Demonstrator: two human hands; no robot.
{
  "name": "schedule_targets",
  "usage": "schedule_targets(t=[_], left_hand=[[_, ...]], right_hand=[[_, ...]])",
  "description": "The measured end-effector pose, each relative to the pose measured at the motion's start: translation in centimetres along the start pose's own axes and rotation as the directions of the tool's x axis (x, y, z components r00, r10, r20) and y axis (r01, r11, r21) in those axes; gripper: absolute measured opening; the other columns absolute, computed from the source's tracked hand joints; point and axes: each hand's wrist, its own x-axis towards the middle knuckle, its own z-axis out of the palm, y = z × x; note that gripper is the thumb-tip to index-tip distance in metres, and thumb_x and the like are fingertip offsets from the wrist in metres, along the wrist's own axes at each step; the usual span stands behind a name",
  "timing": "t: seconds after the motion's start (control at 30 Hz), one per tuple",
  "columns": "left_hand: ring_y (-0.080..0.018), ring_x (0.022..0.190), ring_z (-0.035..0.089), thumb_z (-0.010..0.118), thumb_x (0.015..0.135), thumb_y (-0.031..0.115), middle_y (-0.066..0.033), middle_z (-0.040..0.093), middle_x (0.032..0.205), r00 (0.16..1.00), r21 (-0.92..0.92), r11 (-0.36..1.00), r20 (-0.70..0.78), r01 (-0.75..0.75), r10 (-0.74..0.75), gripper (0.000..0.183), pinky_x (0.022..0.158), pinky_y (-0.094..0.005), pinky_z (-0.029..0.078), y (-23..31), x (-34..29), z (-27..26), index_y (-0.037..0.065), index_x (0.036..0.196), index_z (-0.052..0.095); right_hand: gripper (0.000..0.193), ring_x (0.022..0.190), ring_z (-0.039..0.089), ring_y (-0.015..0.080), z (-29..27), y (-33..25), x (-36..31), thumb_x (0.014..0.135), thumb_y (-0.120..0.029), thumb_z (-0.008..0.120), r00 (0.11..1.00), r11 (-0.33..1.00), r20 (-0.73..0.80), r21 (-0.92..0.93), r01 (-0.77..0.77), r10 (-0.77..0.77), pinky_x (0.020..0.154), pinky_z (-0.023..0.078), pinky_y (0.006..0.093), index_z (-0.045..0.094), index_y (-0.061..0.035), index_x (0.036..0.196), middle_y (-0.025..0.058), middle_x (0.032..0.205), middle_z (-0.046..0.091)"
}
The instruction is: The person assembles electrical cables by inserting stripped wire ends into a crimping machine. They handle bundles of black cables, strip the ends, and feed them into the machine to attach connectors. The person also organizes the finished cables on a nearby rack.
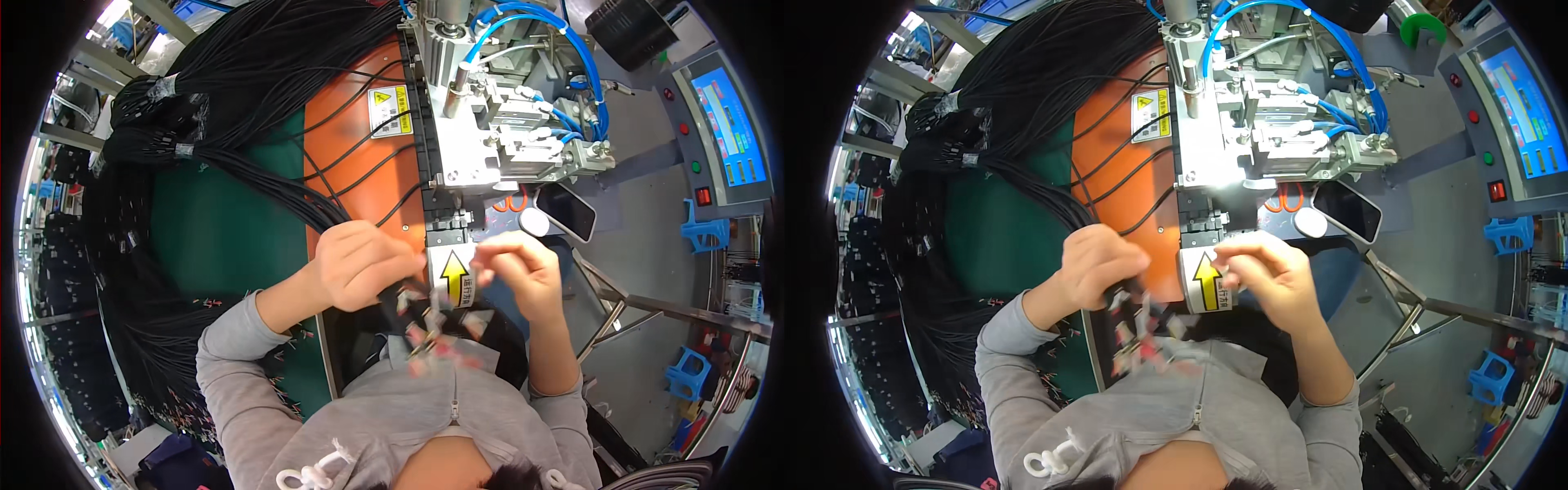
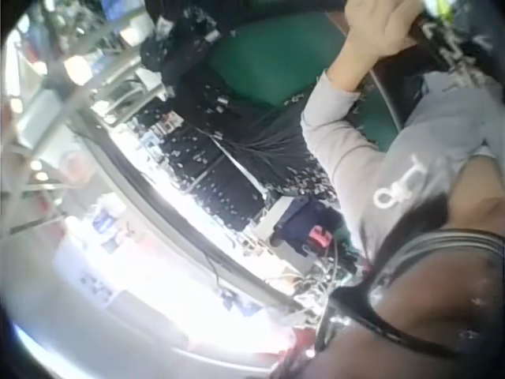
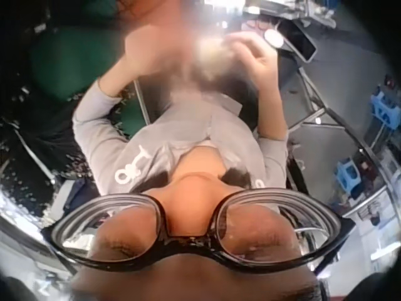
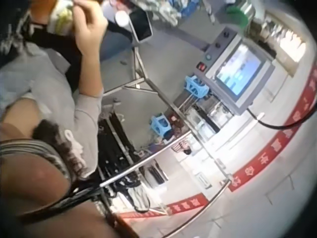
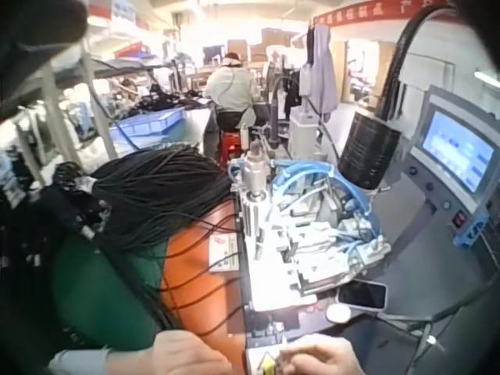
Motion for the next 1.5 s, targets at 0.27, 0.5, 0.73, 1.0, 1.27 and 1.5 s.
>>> schedule_targets(t=[0.27,0.5,0.73,1.0,1.27,1.5], left_hand=[[-0.0227,0.076,0.062,0.067,0.084,0.017,-0.0103,0.062,0.098,0.972,-0.238,0.966,-0.228,-0.106,0.051,0.020,0.066,-0.0336,0.050,0.8,-0.7,-2.0,0.008,0.092,0.052],[-0.0180,0.055,0.052,0.054,0.096,0.024,-0.0097,0.052,0.082,0.801,-0.383,0.917,-0.580,-0.107,-0.149,0.022,0.048,-0.0281,0.043,0.9,1.3,-1.8,0.008,0.089,0.041],[-0.0146,0.058,0.055,0.078,0.068,0.007,-0.0058,0.061,0.088,0.936,0.062,0.934,-0.013,0.353,-0.353,0.034,0.048,-0.0235,0.045,1.4,2.5,0.1,0.003,0.101,0.068],[-0.0162,0.056,0.054,0.072,0.066,0.012,-0.0088,0.061,0.083,0.977,0.114,0.992,0.198,0.063,-0.085,0.033,0.046,-0.0258,0.041,-0.4,3.0,2.6,-0.003,0.095,0.066],[-0.0139,0.059,0.055,0.066,0.078,0.016,-0.0070,0.059,0.082,0.982,0.173,0.982,0.156,0.081,-0.109,0.027,0.046,-0.0235,0.040,-0.4,2.2,3.5,-0.003,0.098,0.064],[-0.0127,0.058,0.055,0.068,0.075,0.010,-0.0042,0.056,0.075,0.976,0.139,0.979,0.136,0.149,-0.168,0.021,0.044,-0.0234,0.038,-0.1,1.9,4.3,-0.001,0.092,0.064]], right_hand=[[0.046,0.086,0.064,0.0279,10.0,0.4,6.7,0.066,0.002,0.066,0.747,0.610,0.346,-0.432,0.664,-0.569,0.068,0.053,0.0355,0.061,-0.0041,0.111,0.0115,0.114,0.061],[0.023,0.077,0.064,0.0238,9.0,0.4,7.2,0.071,0.003,0.072,0.753,0.639,0.168,-0.432,0.636,-0.636,0.063,0.052,0.0307,0.064,-0.0019,0.092,0.0096,0.087,0.064],[0.024,0.074,0.065,0.0218,5.1,1.4,4.2,0.068,0.007,0.075,0.774,0.696,-0.029,-0.459,0.553,-0.633,0.064,0.051,0.0288,0.068,-0.0016,0.089,0.0093,0.085,0.069],[0.036,0.084,0.068,0.0202,3.1,3.2,1.7,0.070,0.011,0.077,0.758,0.809,-0.289,-0.144,0.570,-0.585,0.073,0.057,0.0302,0.057,0.0002,0.098,0.0154,0.091,0.068],[0.026,0.079,0.064,0.0246,2.4,2.1,3.5,0.070,0.002,0.077,0.697,0.688,-0.178,-0.447,0.572,-0.695,0.069,0.052,0.0311,0.068,-0.0007,0.094,0.0115,0.087,0.067],[0.013,0.079,0.062,0.0151,1.7,2.0,3.6,0.074,0.005,0.073,0.969,0.969,-0.229,0.202,0.141,-0.093,0.072,0.049,0.0265,0.069,0.0042,0.086,0.0101,0.085,0.065]])
